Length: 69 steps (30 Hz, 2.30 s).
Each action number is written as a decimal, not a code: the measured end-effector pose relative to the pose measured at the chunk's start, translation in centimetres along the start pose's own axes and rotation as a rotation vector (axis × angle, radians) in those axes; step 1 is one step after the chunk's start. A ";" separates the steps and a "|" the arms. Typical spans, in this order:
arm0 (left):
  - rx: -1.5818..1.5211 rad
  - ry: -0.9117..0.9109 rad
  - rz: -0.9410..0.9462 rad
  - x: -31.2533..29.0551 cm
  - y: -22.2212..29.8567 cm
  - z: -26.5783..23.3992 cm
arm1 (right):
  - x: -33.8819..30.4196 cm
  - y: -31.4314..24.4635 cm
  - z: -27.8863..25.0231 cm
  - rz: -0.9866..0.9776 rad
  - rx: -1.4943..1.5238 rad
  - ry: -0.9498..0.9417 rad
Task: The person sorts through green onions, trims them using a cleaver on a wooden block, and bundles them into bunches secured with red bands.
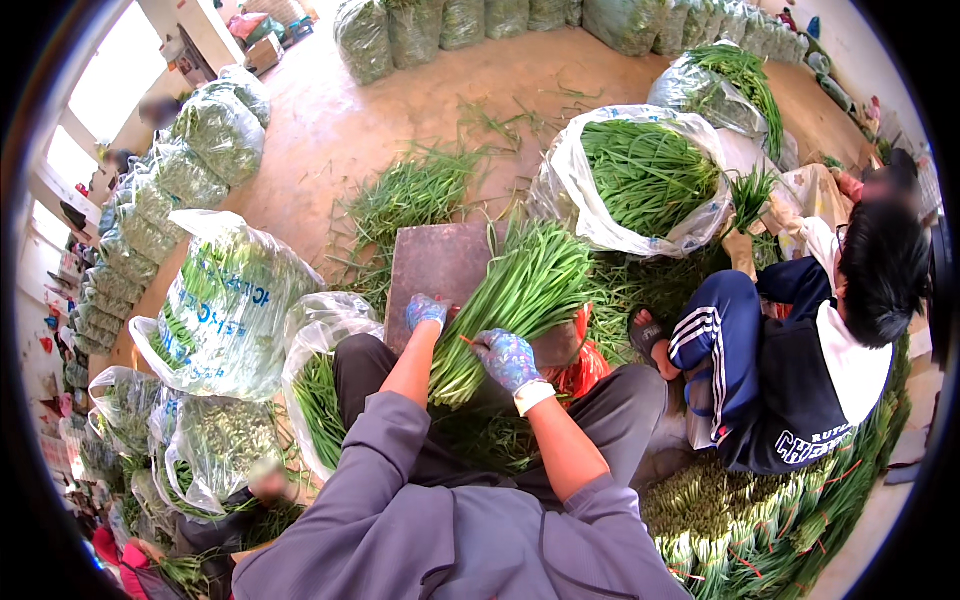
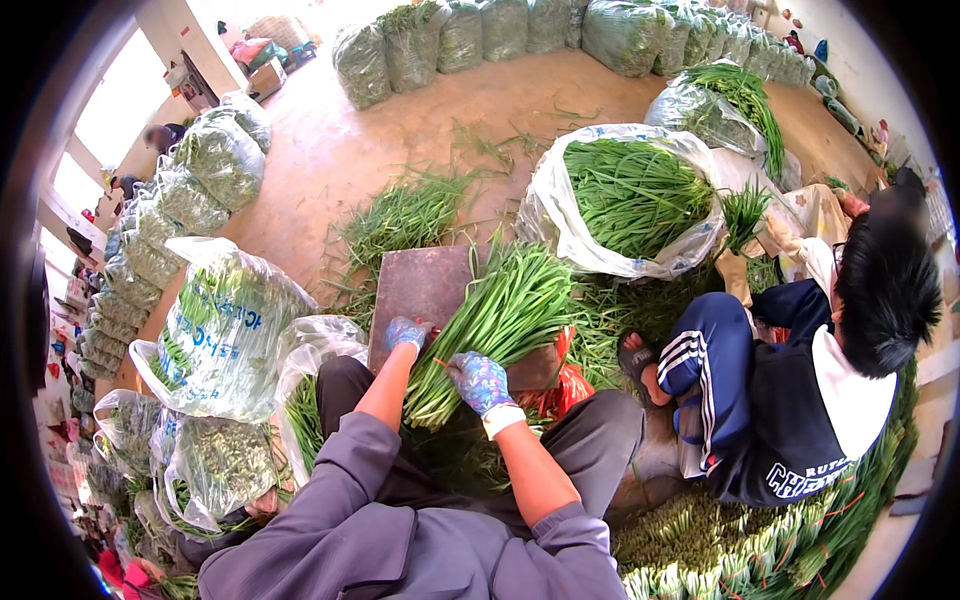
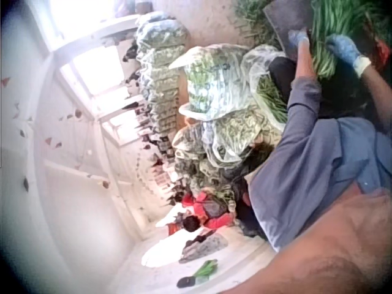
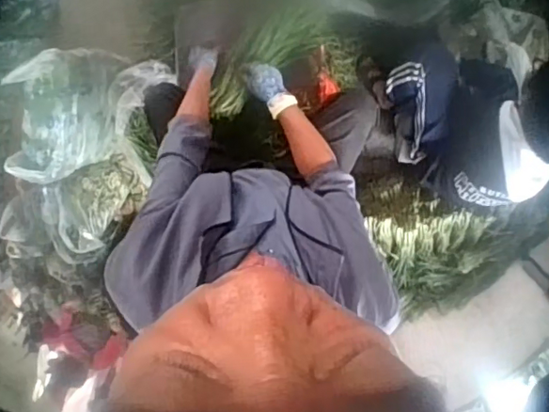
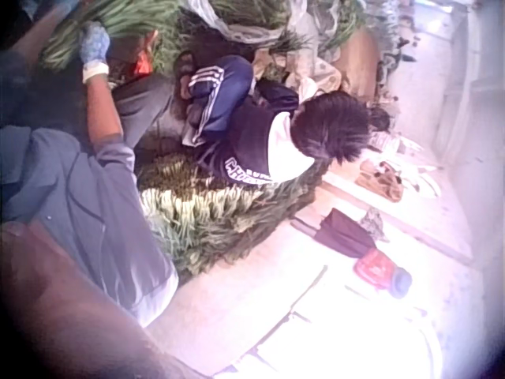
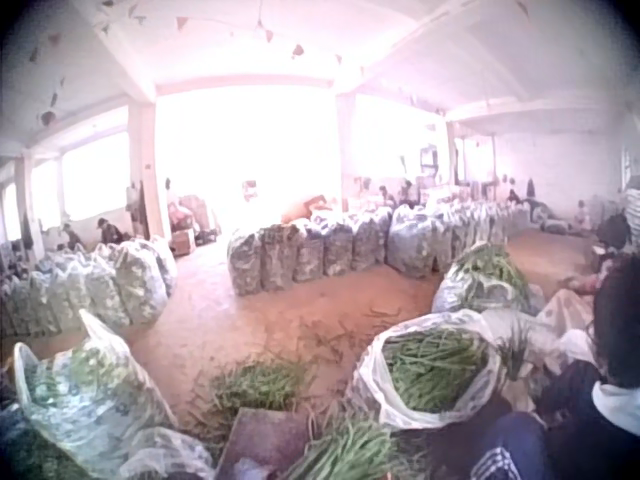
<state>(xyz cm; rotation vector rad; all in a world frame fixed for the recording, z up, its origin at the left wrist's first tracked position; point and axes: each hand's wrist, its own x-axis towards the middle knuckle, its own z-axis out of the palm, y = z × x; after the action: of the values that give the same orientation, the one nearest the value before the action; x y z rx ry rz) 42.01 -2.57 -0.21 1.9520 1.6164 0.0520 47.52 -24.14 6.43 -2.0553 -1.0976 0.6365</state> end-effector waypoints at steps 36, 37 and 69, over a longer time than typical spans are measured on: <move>-0.396 0.099 0.482 -7.5 -4.3 -3.2 | 1.0 -0.1 1.5 -0.089 -0.061 0.065; -0.404 0.089 0.536 -8.7 -3.1 -2.8 | 1.0 0.2 1.1 -0.055 -0.055 0.066; -0.421 -0.043 0.608 -7.8 -5.7 -1.6 | 2.5 -2.4 1.6 -0.076 -0.258 -0.067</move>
<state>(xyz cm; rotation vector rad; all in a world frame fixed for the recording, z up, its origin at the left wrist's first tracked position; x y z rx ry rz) 34.31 -8.49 1.04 2.0017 0.8422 0.5391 46.50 -20.54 7.02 -2.2095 -1.3495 0.5522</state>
